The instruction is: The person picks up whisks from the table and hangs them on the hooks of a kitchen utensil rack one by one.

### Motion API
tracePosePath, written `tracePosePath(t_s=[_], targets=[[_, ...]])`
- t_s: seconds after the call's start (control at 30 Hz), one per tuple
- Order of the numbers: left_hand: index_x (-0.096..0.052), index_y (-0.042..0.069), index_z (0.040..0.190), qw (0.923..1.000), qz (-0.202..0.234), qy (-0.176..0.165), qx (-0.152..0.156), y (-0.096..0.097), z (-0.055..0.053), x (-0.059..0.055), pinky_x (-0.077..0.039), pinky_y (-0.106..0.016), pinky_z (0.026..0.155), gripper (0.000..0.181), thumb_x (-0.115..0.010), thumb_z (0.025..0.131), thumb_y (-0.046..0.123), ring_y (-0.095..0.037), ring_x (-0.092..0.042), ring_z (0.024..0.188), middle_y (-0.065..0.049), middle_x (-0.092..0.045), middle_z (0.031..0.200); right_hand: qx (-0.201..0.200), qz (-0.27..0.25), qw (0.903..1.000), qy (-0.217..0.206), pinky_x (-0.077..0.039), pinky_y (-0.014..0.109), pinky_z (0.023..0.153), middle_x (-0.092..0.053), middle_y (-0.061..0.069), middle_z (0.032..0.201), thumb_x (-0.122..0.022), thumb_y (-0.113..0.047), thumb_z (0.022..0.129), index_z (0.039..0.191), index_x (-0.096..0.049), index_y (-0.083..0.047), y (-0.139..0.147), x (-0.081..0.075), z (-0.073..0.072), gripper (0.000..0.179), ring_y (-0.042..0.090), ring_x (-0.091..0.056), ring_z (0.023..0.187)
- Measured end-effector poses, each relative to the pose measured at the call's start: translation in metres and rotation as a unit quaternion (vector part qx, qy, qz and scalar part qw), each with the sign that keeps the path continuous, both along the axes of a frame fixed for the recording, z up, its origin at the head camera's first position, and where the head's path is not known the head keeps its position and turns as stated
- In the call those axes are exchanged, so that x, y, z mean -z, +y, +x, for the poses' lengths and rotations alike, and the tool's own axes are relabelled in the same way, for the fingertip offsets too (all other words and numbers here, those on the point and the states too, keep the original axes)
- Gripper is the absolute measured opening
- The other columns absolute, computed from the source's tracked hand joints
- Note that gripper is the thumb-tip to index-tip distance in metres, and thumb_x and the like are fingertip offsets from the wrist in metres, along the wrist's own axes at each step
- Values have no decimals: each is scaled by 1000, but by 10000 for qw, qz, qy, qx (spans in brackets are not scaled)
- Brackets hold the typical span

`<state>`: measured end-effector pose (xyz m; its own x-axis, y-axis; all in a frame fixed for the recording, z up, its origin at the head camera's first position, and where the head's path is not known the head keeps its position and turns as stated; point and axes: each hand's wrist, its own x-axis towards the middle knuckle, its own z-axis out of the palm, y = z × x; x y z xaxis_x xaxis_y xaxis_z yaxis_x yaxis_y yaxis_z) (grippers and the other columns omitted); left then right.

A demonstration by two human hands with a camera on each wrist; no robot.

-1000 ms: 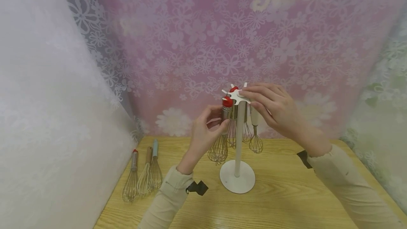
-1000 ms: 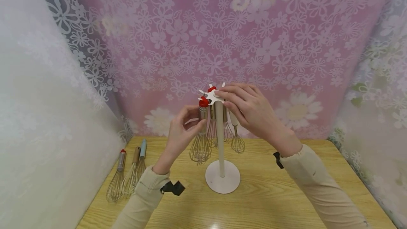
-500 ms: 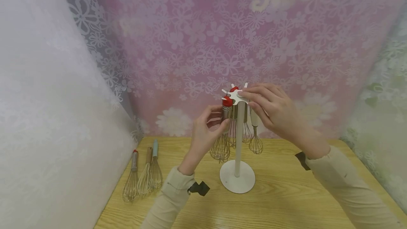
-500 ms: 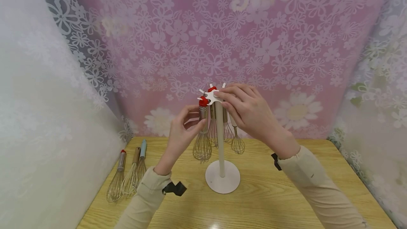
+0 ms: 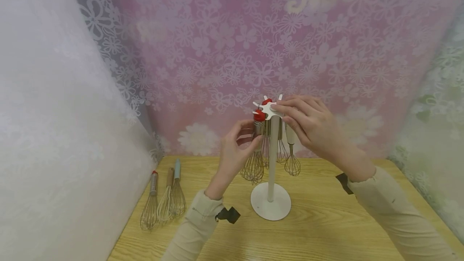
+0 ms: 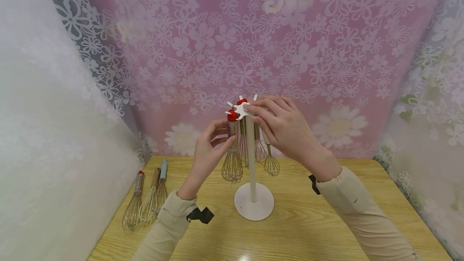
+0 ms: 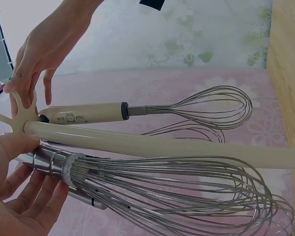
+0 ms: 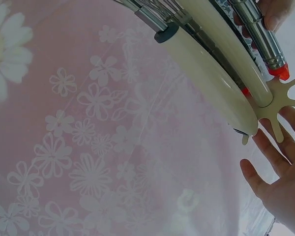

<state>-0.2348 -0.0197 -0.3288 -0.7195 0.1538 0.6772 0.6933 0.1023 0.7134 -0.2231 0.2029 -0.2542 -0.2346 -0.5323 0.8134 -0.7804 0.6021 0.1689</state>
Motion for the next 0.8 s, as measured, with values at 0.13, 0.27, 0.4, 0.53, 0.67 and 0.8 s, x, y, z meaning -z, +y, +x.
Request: tracePosePath(t_s=[0.13,0.27,0.4,0.53,0.67,0.8], targets=[[-62,3,127,10000,33,-42,21,0,0,1,-61,-35,89,38,-75,92,7,-28,-70,105,-15,-69,120,36,17,10000,-40,-44,52,101,-69,13,119,-38,-37,111,131,-68,-7,0,0,0,47,37,-59,116],[-62,1,127,9999,75,-71,54,1,0,2,-61,-39,89,38,-75,92,6,-32,-69,106,-18,-68,120,55,-11,10000,-48,-45,52,101,-69,13,118,-39,-37,111,129,-69,-7,0,-1,1,46,36,-59,115],[-61,0,129,9999,94,-123,40,1,-1,2,-61,-38,89,39,-74,92,3,-33,-69,106,-19,-67,120,110,-53,9999,-11,-46,52,100,-69,12,116,-40,-39,110,127,-70,-8,-2,-1,2,46,37,-60,114],[-61,1,129,9999,41,-119,-21,1,-1,2,-61,-34,88,39,-74,93,6,-30,-70,105,-17,-68,119,219,-64,9997,-55,-46,51,100,-69,11,115,-40,-42,109,127,-70,-9,-3,-1,3,48,35,-59,113],[-62,2,130,10000,18,-25,-48,0,-1,2,-61,-33,89,39,-74,93,8,-29,-70,105,-17,-69,118,272,-84,9996,-21,-47,52,98,-68,11,113,-41,-44,109,126,-71,-10,-4,-2,3,49,35,-59,112],[-61,2,131,10000,59,-23,-24,0,-3,2,-61,-36,89,40,-74,93,8,-32,-70,105,-18,-68,119,269,-101,9996,64,-49,52,94,-68,12,111,-43,-43,108,126,-71,-10,-5,-2,2,48,36,-59,108]])
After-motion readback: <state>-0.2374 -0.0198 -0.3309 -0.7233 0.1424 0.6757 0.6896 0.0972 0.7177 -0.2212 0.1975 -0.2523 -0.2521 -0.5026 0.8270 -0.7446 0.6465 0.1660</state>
